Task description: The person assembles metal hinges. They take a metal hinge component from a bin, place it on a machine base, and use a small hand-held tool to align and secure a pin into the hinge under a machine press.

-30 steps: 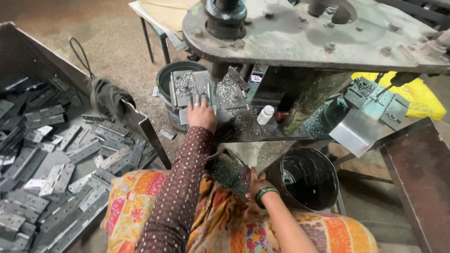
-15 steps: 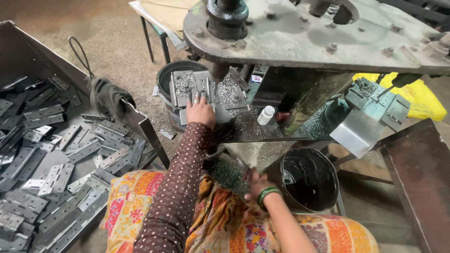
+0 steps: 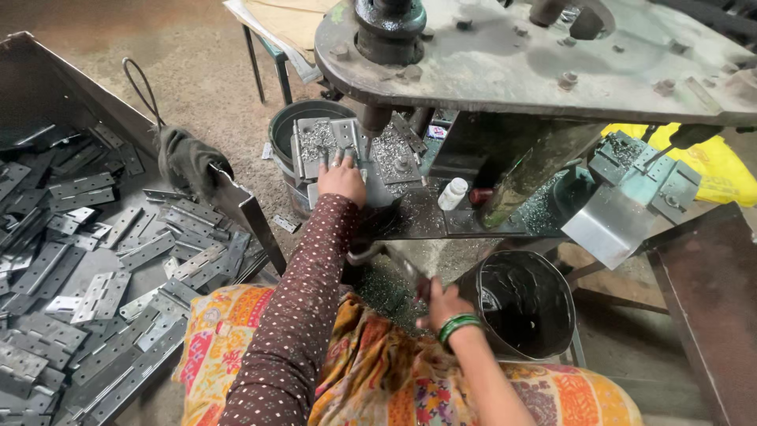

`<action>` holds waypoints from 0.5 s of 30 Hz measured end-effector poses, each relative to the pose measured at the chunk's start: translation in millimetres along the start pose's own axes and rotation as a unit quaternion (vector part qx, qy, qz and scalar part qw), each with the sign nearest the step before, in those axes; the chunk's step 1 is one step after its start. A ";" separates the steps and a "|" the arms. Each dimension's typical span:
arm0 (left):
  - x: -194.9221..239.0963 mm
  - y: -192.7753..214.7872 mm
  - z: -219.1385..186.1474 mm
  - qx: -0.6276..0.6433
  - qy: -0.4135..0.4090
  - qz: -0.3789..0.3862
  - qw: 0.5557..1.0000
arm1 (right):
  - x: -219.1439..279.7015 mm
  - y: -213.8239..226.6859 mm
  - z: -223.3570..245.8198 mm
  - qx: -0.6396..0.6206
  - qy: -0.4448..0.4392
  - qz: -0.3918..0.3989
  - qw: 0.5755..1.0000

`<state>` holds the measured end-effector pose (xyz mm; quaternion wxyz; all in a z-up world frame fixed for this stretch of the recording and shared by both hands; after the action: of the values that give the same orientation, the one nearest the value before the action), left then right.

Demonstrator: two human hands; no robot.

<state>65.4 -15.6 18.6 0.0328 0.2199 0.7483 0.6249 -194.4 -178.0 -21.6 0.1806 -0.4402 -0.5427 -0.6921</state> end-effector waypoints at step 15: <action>204.7 -16.5 124.0 0.160 -0.088 -0.270 0.945 | -53.6 9.9 -55.0 0.106 0.074 -0.255 0.958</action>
<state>-83.6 172.3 22.3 0.2310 0.0659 0.8638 0.4430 -180.6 -243.7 -60.2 0.0836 -0.2135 -0.6920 -0.6845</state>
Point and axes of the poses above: each hand's wrist, its own x-axis away from the middle knuckle, its own y-axis out of the back of the hand, z = x × y, the point moved 4 cm from there along -x, towards the middle knuckle, and after that the axes turned 13 degrees about z, right-handed, at the moved point
